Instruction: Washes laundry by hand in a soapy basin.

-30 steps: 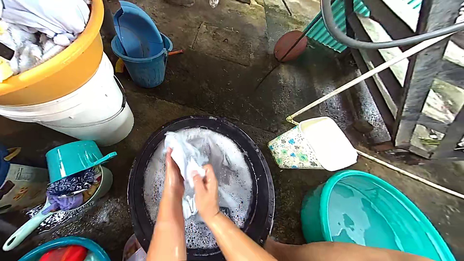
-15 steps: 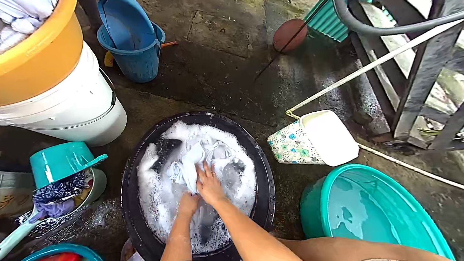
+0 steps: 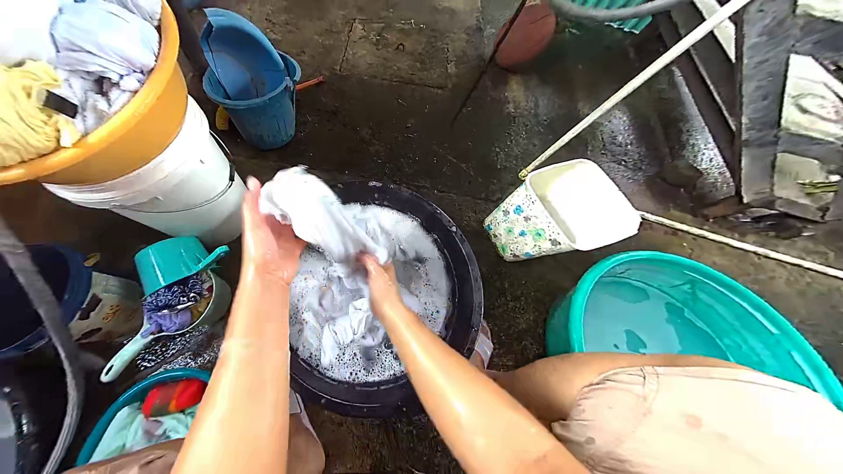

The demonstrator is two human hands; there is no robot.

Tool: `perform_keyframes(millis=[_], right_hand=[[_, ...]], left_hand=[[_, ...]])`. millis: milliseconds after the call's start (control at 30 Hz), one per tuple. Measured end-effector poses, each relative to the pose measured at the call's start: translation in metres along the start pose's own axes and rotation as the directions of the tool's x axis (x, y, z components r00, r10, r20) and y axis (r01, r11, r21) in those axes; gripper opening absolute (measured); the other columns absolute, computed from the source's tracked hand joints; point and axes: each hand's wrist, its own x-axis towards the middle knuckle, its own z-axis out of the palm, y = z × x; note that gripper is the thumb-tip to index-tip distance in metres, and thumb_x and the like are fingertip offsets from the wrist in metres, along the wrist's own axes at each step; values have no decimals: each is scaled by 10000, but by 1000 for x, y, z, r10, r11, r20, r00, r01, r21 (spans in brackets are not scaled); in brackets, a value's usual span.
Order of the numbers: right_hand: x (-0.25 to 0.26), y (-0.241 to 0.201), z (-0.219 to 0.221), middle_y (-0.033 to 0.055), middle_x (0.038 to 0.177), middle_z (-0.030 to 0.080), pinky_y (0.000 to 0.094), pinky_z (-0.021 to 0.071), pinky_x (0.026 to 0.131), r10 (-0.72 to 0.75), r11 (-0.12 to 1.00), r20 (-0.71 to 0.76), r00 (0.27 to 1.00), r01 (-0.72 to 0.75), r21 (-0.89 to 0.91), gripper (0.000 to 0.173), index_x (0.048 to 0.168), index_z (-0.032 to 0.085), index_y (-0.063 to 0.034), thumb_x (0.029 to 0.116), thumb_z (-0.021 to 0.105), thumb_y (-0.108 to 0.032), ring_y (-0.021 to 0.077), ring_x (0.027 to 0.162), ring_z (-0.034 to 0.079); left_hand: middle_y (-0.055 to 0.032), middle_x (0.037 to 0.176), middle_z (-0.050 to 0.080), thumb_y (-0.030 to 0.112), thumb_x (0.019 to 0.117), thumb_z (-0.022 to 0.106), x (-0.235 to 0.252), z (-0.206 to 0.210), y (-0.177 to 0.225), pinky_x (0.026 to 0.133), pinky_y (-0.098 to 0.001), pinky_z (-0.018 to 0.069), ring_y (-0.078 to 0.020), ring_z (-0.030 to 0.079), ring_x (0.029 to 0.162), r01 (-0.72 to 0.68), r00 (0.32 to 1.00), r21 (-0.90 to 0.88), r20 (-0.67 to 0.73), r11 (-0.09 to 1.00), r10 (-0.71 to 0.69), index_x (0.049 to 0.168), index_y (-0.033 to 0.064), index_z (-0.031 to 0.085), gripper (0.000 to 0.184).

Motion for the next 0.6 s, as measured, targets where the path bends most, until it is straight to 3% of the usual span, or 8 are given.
perform_keyframes(millis=[67,100,167,200,267,367,500,600], right_hand=[[-33,-38,47,56,931,709,333,596,812,-201,949,2,980,195,247,175,1103,647,-9,972,624,-123,105,864,689],[-41,-44,60,47,901,718,323,606,792,-312,923,40,949,293,248,159,1065,667,-9,976,627,-135,99,835,697],[-29,-34,58,83,915,737,370,606,827,-480,864,158,863,497,-86,258,1014,710,3,979,650,-245,150,866,717],[-15,-24,43,158,1002,754,486,590,883,-475,782,235,848,530,-329,377,1048,735,28,984,643,-332,256,955,735],[15,-3,5,204,1214,704,603,537,973,-277,636,297,914,406,-656,522,1181,720,-7,1033,543,-474,364,1129,685],[18,50,-47,237,1380,602,647,457,1068,123,538,305,944,195,-820,537,1323,650,-35,1034,551,-476,425,1289,572],[-32,99,-59,267,1372,609,714,372,1091,509,324,296,808,139,-936,582,1409,572,-26,938,702,-342,464,1320,540],[-31,52,-29,254,1297,642,611,461,1063,484,607,355,800,-15,-794,533,1375,577,-5,962,690,-322,395,1239,607]], left_hand=[[-36,1063,698,632,1052,292,1,-15,-54,808,-464,566,-184,666,969,125,978,77,-177,989,-110,1316,167,585,610],[15,945,696,542,1089,288,-5,-16,-78,739,-343,586,-94,669,862,99,980,101,-184,990,-79,1215,163,603,508],[42,917,654,349,1127,268,-17,-18,-103,767,-235,558,-23,632,848,-19,991,57,-129,998,26,1168,138,582,381],[18,904,637,343,1127,289,-15,-13,-102,752,-262,546,-54,620,828,-19,982,49,-186,999,28,1150,122,575,362],[-94,1038,675,427,1096,429,-11,-17,-86,818,-402,568,-179,658,924,50,949,139,-315,989,-4,1285,56,588,446],[-163,1148,668,424,1076,493,-19,-58,-79,871,-455,567,-250,666,998,195,954,426,-291,883,-70,1401,45,512,499],[-270,1482,506,280,964,721,-40,-101,-121,1104,-579,450,-409,538,1336,346,909,898,-249,273,-336,1593,42,316,785],[-248,1605,356,227,790,876,-49,-101,-135,1132,-624,406,-440,440,1423,174,890,983,-181,-57,-419,1650,184,228,1078]])
